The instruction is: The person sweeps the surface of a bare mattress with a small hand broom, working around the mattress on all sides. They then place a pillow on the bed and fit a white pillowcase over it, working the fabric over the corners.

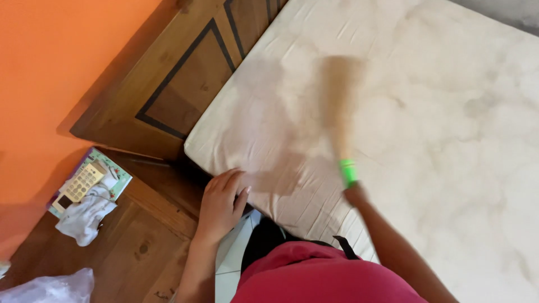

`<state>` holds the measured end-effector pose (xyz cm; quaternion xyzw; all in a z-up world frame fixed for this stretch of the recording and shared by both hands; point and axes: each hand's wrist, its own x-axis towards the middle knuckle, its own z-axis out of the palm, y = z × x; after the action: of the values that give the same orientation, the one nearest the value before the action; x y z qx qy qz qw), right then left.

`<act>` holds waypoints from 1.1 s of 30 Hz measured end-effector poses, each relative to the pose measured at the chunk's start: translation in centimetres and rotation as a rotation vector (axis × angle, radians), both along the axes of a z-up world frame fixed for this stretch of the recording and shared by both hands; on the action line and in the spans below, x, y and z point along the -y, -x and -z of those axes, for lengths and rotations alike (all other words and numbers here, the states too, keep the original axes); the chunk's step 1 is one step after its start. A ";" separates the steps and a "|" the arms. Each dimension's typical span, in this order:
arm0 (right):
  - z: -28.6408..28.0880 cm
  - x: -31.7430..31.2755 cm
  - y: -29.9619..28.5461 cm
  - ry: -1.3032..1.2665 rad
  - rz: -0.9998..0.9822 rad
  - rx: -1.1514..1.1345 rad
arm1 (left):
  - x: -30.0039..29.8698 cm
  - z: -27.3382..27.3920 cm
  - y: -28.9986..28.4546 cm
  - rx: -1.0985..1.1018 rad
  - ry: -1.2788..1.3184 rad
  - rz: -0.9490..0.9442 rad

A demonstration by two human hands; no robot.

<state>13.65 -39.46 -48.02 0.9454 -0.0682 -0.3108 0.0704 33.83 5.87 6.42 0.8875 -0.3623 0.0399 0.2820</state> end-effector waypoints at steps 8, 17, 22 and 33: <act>-20.4 -14.3 -4.7 -0.530 0.447 0.134 | 4.8 0.9 -3.8 -0.025 0.109 0.127; -14.9 17.4 4.8 -0.622 1.770 0.926 | 5.4 2.5 -10.6 -0.063 0.100 0.194; -6.3 20.6 -1.1 -0.513 1.585 0.588 | 4.2 2.9 -14.8 -0.057 0.097 0.140; -17.8 -12.1 -10.4 -0.486 0.740 0.025 | 9.1 5.6 -21.9 -0.043 0.094 0.209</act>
<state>24.06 -27.40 -30.18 0.8501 -0.3279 -0.3106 -0.2710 55.77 -3.19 0.79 0.8314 -0.4445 0.0082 0.3334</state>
